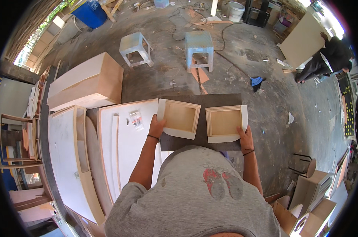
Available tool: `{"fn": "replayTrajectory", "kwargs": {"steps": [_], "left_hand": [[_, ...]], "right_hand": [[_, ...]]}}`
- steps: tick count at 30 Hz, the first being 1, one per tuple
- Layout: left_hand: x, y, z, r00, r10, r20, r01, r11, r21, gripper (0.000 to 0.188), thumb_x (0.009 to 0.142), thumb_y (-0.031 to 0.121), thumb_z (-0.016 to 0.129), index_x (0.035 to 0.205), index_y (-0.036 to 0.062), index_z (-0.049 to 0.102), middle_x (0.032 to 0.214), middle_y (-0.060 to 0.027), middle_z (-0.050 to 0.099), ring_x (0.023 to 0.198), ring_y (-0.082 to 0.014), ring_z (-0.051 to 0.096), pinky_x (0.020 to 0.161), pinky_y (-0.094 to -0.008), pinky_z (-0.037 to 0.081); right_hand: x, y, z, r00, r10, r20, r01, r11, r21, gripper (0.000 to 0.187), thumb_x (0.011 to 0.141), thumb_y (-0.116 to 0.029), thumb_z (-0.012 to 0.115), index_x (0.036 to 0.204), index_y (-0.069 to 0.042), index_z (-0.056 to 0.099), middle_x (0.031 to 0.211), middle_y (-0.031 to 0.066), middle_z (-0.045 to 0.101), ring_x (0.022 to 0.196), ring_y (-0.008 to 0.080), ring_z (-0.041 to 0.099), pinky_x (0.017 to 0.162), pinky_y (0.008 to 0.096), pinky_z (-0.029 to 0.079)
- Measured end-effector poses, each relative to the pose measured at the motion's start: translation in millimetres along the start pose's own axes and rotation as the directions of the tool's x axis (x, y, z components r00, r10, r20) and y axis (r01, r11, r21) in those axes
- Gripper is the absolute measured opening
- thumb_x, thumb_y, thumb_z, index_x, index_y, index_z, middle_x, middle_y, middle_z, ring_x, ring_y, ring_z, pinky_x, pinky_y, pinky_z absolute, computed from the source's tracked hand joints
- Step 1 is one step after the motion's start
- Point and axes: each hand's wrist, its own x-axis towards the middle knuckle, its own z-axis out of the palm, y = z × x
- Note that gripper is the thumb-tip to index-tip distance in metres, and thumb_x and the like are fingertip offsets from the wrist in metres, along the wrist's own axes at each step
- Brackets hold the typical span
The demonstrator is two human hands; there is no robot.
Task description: The person unrolls a flexible wood strip, carries two wooden frames and a board across a workshop, and then uses a piece of cardboard to spread a brown liquid onto a wooden structure.
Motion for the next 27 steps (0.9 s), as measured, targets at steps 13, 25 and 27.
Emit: {"fn": "replayTrajectory", "kwargs": {"steps": [13, 25, 27], "left_hand": [[61, -54, -36, 0.807, -0.283, -0.518, 0.032, 0.898, -0.440, 0.036, 0.071, 0.011, 0.053, 0.105, -0.0020, 0.048, 0.092, -0.0123, 0.055, 0.082, -0.0222, 0.057, 0.072, -0.0355, 0.048], [200, 9, -69, 0.913, -0.382, -0.147, 0.014, 0.389, -0.921, 0.038, 0.071, 0.012, 0.044, 0.104, -0.0044, 0.050, 0.096, -0.0163, 0.056, 0.093, -0.0326, 0.054, 0.084, -0.0455, 0.045], [226, 2, -61, 0.924, -0.379, -0.042, 0.068, 0.273, -0.960, 0.027, 0.073, 0.014, 0.045, 0.092, -0.0040, 0.051, 0.084, -0.0163, 0.056, 0.077, -0.0299, 0.056, 0.072, -0.0404, 0.049]], "right_hand": [[166, 147, -101, 0.722, 0.604, -0.337, -0.336, 0.732, 0.593, 0.039, 0.078, -0.026, 0.059, 0.110, -0.008, 0.048, 0.092, 0.0105, 0.059, 0.074, 0.0236, 0.060, 0.052, 0.0332, 0.049], [252, 155, -68, 0.501, 0.839, -0.211, -0.546, 0.496, 0.676, 0.031, 0.080, -0.024, 0.045, 0.103, -0.003, 0.051, 0.084, 0.0104, 0.056, 0.064, 0.0217, 0.057, 0.050, 0.0265, 0.048], [312, 126, -36, 0.615, 0.787, -0.049, -0.488, 0.428, 0.760, 0.025, 0.084, -0.016, 0.040, 0.101, -0.003, 0.052, 0.079, 0.0103, 0.057, 0.065, 0.0192, 0.058, 0.051, 0.0261, 0.049]]}}
